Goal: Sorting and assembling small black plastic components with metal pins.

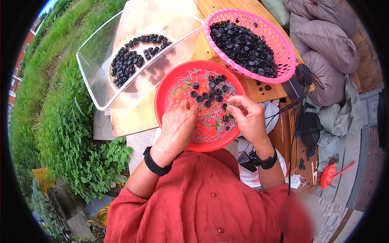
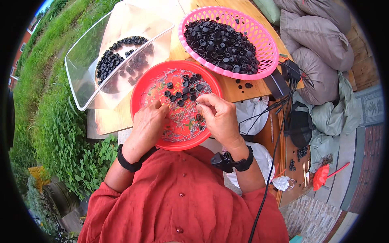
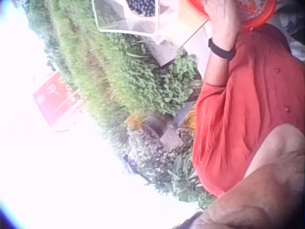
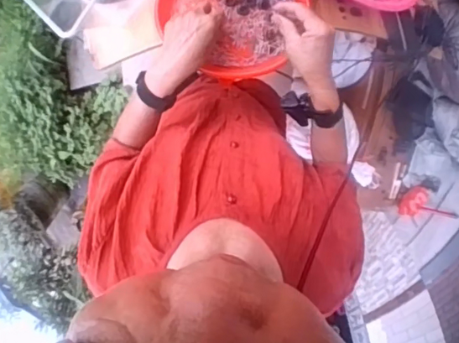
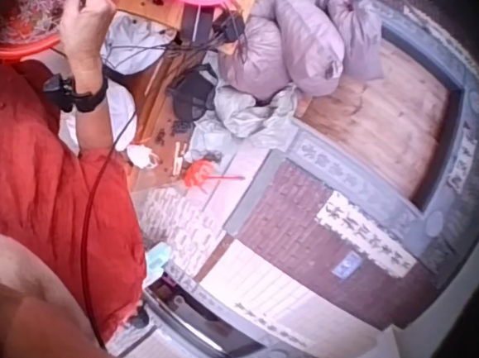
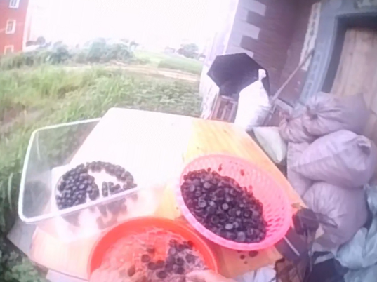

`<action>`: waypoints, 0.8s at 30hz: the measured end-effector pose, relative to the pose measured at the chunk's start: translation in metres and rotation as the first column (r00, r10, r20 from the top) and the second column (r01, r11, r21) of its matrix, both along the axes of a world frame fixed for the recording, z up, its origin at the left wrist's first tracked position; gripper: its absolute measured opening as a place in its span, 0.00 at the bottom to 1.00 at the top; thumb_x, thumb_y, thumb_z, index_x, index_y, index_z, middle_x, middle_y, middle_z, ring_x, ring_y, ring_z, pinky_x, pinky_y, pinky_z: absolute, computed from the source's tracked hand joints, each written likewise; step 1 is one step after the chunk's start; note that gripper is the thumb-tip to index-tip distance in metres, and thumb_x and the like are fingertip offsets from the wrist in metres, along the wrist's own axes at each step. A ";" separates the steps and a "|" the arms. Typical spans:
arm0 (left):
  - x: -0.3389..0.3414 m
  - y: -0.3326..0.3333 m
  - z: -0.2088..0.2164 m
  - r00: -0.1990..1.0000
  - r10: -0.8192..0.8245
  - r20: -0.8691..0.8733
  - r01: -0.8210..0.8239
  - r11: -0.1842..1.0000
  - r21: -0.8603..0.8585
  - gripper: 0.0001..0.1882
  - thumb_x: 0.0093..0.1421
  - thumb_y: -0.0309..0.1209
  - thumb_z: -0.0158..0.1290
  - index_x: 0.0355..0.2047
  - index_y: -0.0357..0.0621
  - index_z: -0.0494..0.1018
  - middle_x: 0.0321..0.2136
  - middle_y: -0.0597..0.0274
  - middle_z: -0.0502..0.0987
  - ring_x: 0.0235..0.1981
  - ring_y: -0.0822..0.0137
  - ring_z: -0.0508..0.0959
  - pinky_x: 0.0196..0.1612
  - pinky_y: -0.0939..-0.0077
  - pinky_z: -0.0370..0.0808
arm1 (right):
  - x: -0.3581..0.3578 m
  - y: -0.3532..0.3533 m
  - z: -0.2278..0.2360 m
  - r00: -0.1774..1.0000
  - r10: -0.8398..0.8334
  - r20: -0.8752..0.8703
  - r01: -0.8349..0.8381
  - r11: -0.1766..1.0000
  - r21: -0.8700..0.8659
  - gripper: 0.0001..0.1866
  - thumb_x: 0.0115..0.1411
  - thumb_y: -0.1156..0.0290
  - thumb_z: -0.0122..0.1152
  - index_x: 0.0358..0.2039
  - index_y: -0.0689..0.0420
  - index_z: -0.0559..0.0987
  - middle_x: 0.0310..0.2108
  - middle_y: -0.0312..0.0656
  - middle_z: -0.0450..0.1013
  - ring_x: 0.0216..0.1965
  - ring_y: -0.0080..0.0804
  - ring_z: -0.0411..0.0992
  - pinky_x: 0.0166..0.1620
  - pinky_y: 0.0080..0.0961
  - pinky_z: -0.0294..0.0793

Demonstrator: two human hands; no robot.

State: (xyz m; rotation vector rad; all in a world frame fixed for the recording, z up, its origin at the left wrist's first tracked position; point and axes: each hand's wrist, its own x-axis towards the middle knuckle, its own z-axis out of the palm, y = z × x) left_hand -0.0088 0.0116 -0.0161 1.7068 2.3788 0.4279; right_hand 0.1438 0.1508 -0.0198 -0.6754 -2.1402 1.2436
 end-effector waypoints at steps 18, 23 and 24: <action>-0.001 -0.008 0.008 0.530 -0.060 0.846 -0.337 0.900 0.275 0.04 0.66 0.27 0.48 0.34 0.40 0.67 0.28 0.67 0.75 0.27 0.79 0.70 0.33 0.85 0.69 | 0.003 0.003 0.011 0.931 0.073 -0.358 -0.143 0.974 -0.173 0.05 0.58 0.80 0.61 0.35 0.62 0.78 0.29 0.34 0.74 0.30 0.17 0.72 0.34 0.15 0.72; 0.000 -0.009 0.002 0.576 -0.051 0.816 -0.377 0.869 0.320 0.04 0.65 0.27 0.50 0.34 0.40 0.68 0.29 0.69 0.74 0.28 0.80 0.70 0.33 0.85 0.69 | 0.002 0.011 0.017 0.990 0.059 -0.131 -0.052 0.997 0.058 0.05 0.55 0.80 0.63 0.33 0.62 0.79 0.28 0.37 0.75 0.28 0.21 0.73 0.32 0.18 0.72; 0.002 -0.009 0.004 0.523 -0.068 0.850 -0.425 0.843 0.329 0.04 0.64 0.27 0.50 0.34 0.40 0.69 0.29 0.69 0.74 0.28 0.80 0.71 0.32 0.85 0.69 | 0.004 0.015 0.018 0.999 -0.003 -0.048 0.014 0.977 0.214 0.06 0.53 0.81 0.64 0.33 0.61 0.79 0.28 0.39 0.75 0.27 0.23 0.73 0.31 0.19 0.72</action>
